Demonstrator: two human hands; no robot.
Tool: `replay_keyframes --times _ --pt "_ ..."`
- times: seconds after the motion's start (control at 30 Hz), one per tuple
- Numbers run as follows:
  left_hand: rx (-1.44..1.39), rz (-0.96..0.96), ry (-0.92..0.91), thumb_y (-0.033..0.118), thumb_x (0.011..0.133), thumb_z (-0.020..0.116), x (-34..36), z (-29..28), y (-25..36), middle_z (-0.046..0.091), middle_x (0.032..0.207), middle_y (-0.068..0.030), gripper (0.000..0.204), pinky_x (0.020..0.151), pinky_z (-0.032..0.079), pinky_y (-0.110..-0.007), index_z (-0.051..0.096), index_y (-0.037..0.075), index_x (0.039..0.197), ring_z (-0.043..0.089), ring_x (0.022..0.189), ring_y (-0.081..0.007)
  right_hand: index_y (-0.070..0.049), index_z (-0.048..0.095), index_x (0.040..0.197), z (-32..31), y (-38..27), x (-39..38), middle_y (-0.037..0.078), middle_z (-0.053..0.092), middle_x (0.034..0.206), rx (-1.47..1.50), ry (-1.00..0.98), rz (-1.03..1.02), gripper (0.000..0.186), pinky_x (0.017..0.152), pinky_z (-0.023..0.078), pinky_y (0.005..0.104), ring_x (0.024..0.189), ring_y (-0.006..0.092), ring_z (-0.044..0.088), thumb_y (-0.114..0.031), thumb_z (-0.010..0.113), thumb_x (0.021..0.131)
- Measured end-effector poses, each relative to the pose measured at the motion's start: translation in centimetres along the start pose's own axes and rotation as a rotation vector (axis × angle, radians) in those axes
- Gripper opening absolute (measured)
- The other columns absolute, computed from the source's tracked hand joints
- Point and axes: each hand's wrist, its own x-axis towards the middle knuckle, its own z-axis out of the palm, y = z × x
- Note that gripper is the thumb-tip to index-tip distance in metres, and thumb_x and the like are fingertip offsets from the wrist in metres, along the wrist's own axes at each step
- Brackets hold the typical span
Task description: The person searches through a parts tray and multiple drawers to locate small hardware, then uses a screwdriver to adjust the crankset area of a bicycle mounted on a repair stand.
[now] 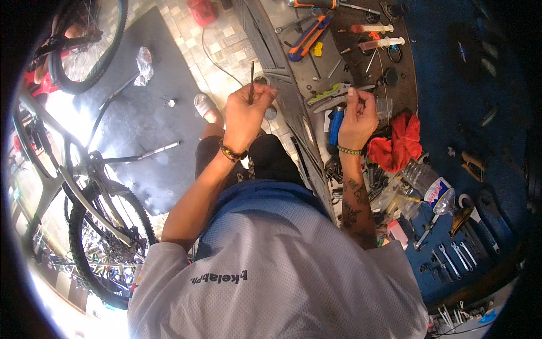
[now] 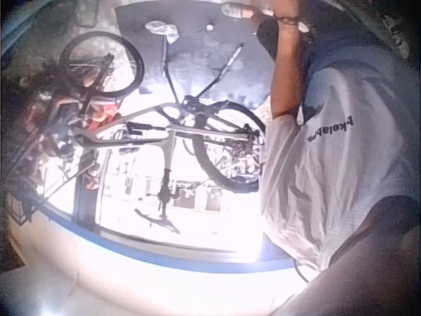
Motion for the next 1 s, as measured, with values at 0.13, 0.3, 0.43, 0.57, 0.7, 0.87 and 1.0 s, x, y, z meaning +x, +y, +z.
replay_keyframes --times 0.13,0.3,0.43,0.57,0.7,0.87,1.0 --pt "0.03 -0.029 -0.046 0.017 0.099 0.076 0.5 -0.3 -0.3 0.069 0.078 0.0032 0.019 0.06 0.042 -0.023 0.076 -0.001 0.102 0.053 0.065 -0.003 -0.005 0.068 0.12 0.6 -1.1 1.4 0.01 0.066 0.106 -0.191 -0.109 -0.121 0.027 0.071 0.054 0.0387 0.08 0.0241 0.066 -0.015 0.075 0.095" --pt "0.047 -0.028 -0.084 0.019 0.1 0.075 0.7 -0.1 -0.1 0.07 0.084 0.0031 0.02 0.06 0.041 -0.022 0.076 -0.001 0.105 0.054 0.067 -0.0026 -0.011 0.072 0.117 2.3 0.0 2.7 0.011 0.068 0.106 -0.246 -0.274 -0.319 0.025 0.082 0.055 0.0458 0.094 0.035 0.069 -0.014 0.075 0.092" --pt "0.02 -0.044 -0.072 0.018 0.1 0.075 0.6 -0.3 -0.6 0.069 0.082 0.0036 0.02 0.059 0.042 -0.022 0.076 -0.001 0.105 0.054 0.066 -0.0029 -0.012 0.074 0.113 2.6 1.2 3.2 0.009 0.068 0.103 -0.282 -0.284 -0.35 0.021 0.082 0.054 0.0448 0.095 0.0347 0.069 -0.015 0.076 0.092" --pt "-0.043 -0.017 -0.094 0.017 0.101 0.074 0.9 -0.4 -1.2 0.067 0.079 0.0038 0.019 0.059 0.043 -0.023 0.075 -0.001 0.106 0.053 0.064 -0.0032 -0.012 0.076 0.107 2.8 1.0 3.3 0.007 0.07 0.102 -0.276 -0.272 -0.312 0.015 0.08 0.054 0.045 0.091 0.0338 0.07 -0.016 0.075 0.093" --pt "-0.024 -0.016 -0.087 0.018 0.095 0.078 0.7 0.2 -1.2 0.058 0.066 0.0046 0.017 0.056 0.038 -0.026 0.078 0.001 0.099 0.048 0.061 -0.004 -0.013 0.077 0.105 2.9 1.4 3.3 0.007 0.07 0.102 -0.28 -0.257 -0.389 0.014 0.079 0.054 0.0455 0.088 0.0352 0.069 -0.017 0.076 0.092" --pt "0.207 0.136 -0.168 0.021 0.092 0.078 0.4 0.5 -1.4 0.058 0.063 -0.0049 0.019 0.056 0.043 -0.033 0.077 0.003 0.099 0.052 0.058 -0.0117 -0.006 0.077 0.109 2.8 -0.3 2.8 0.003 0.074 0.098 0.173 -0.312 -0.022 0.017 0.078 0.056 0.0315 0.086 0.0166 0.071 -0.015 0.078 0.096" --pt "0.387 0.177 -0.19 0.024 0.09 0.077 -0.8 0.7 0.0 0.061 0.065 -0.0138 0.022 0.06 0.049 -0.039 0.077 0.003 0.098 0.062 0.059 -0.0245 0.001 0.073 0.118 1.7 -4.4 2.2 0.001 0.074 0.103 0.549 -0.476 0.15 0.02 0.079 0.052 0.0226 0.09 0.0051 0.063 -0.01 0.074 0.101"
